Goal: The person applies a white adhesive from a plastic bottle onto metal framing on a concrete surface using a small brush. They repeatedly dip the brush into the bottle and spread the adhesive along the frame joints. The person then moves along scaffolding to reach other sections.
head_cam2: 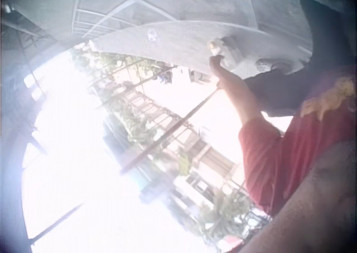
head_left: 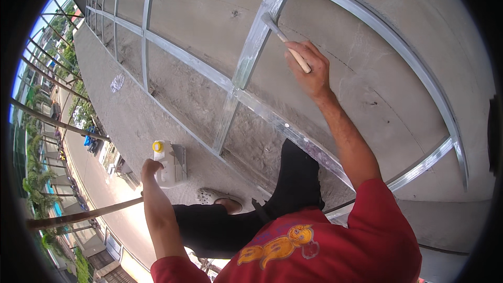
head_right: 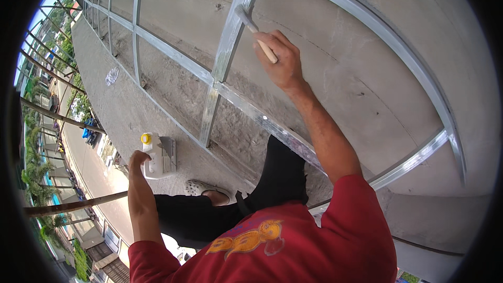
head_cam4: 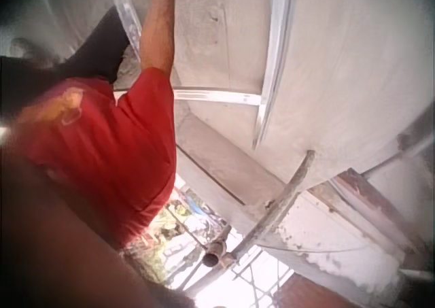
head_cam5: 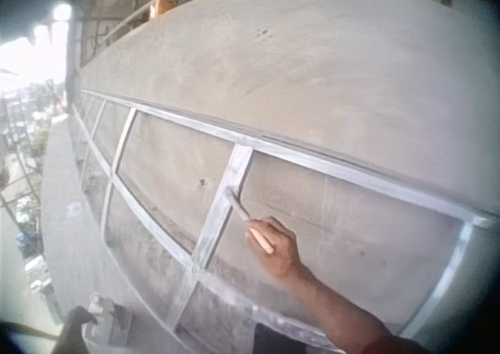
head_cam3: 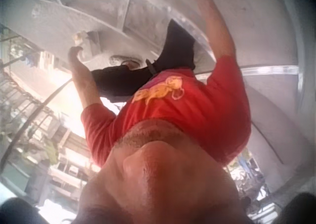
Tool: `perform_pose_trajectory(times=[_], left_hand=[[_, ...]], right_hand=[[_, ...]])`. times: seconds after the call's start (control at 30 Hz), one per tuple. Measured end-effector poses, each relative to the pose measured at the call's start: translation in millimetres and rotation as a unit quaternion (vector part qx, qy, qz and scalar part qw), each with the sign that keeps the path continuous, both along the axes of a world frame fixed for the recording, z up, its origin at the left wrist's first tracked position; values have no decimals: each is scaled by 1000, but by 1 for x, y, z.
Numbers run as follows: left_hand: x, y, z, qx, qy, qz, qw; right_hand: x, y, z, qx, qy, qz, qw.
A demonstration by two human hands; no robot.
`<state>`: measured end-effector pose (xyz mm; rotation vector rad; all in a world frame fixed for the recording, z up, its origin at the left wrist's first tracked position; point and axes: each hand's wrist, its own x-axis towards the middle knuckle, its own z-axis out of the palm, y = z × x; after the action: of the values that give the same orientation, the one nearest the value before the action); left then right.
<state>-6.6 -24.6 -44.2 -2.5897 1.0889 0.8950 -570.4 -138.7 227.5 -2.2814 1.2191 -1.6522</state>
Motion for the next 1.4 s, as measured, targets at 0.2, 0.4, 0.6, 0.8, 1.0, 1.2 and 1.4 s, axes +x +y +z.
perform_pose_trajectory(times=[0.2,0.4,0.6,0.8,1.0,1.2,1.4], left_hand=[[8,-9,-3,7,23,7,1000],[10,-7,-5,6,1,-8,1000],[15,0,-16,-62,-33,-26,997],[19,1,-20,-58,-29,-35,997],[-10,-11,0,-90,9,-24,996],[-12,-9,23,-144,-3,-30,989],[-37,-27,81,-178,18,-36,983]], right_hand=[[3,31,-71,188,124,174,959],[-27,-18,-6,362,232,209,878],[-30,-17,22,110,198,131,965],[-4,17,-13,-37,110,65,991],[45,34,-42,63,148,175,971],[74,-33,11,190,185,-7,964],[72,-40,98,-57,326,-63,941]])
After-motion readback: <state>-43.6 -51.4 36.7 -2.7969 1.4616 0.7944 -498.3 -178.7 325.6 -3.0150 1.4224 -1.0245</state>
